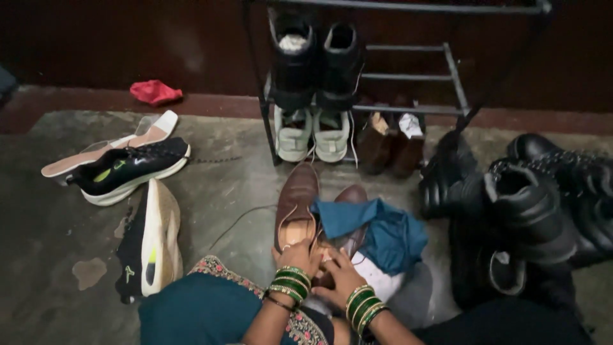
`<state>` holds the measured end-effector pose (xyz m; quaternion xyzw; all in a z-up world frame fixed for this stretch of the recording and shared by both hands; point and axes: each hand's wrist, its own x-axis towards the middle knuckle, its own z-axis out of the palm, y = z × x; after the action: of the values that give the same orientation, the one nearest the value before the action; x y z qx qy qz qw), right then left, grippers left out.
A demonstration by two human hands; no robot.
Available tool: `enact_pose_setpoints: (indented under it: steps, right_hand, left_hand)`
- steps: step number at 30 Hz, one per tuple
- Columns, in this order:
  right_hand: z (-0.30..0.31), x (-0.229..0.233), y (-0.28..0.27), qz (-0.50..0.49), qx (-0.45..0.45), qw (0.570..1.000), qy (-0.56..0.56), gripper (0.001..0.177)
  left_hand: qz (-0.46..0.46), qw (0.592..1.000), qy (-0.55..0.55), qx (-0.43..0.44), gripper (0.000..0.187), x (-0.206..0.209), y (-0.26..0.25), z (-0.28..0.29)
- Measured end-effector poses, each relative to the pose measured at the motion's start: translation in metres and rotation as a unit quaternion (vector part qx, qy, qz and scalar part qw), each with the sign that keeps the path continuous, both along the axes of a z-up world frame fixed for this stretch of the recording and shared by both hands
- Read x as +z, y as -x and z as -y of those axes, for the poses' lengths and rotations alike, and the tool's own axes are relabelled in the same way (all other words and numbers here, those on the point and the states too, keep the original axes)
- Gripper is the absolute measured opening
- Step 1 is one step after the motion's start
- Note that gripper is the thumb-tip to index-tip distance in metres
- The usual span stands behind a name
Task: The person sits on the floor and wipes several pairs of shoes with a blue cloth, then places them on a metal shoe rack. The person handles white sneakers, brown loafers, black sneakers, and black boots, wiping each pair before arranging them on the rack.
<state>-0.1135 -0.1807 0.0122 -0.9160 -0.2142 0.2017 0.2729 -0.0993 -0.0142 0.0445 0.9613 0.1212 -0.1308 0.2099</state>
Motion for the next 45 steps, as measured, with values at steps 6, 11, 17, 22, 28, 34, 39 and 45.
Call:
enact_pose_setpoints:
  steps: [6,11,17,22,28,34,39,45]
  right_hand:
    - [0.004,-0.004,-0.012,-0.051,0.017,0.998,0.015,0.069]
    - [0.012,-0.008,-0.014,-0.036,0.095,0.994,0.033,0.049]
    - [0.025,0.045,-0.068,0.073,0.097,0.952,-0.282,0.061]
    - [0.041,0.187,-0.110,-0.243,-0.213,0.871,-0.370,0.055]
    - [0.058,0.339,-0.098,-0.171,-0.246,0.836,-0.461,0.073]
    - [0.108,0.400,-0.132,0.025,-0.144,0.920,-0.365,0.057]
    - [0.139,0.425,-0.159,0.147,-0.070,0.981,-0.104,0.054]
    - [0.165,0.405,-0.199,0.201,-0.083,0.976,0.014,0.064]
  left_hand:
    - [-0.003,0.999,0.000,-0.039,0.055,0.006,0.003,-0.008]
    - [0.006,0.997,-0.038,-0.063,0.062,0.013,0.005,-0.019]
    - [0.057,0.997,0.054,0.000,0.074,0.078,-0.015,-0.065]
    - [0.209,0.956,0.202,-0.028,0.082,0.189,-0.059,-0.081]
    - [0.180,0.953,0.169,-0.173,0.068,0.327,-0.059,-0.042]
    - [0.314,0.915,0.168,-0.190,0.055,0.379,-0.074,0.012]
    - [0.283,0.937,0.109,-0.173,0.046,0.401,-0.059,0.070]
    - [0.331,0.924,0.058,-0.183,0.034,0.388,-0.060,0.121]
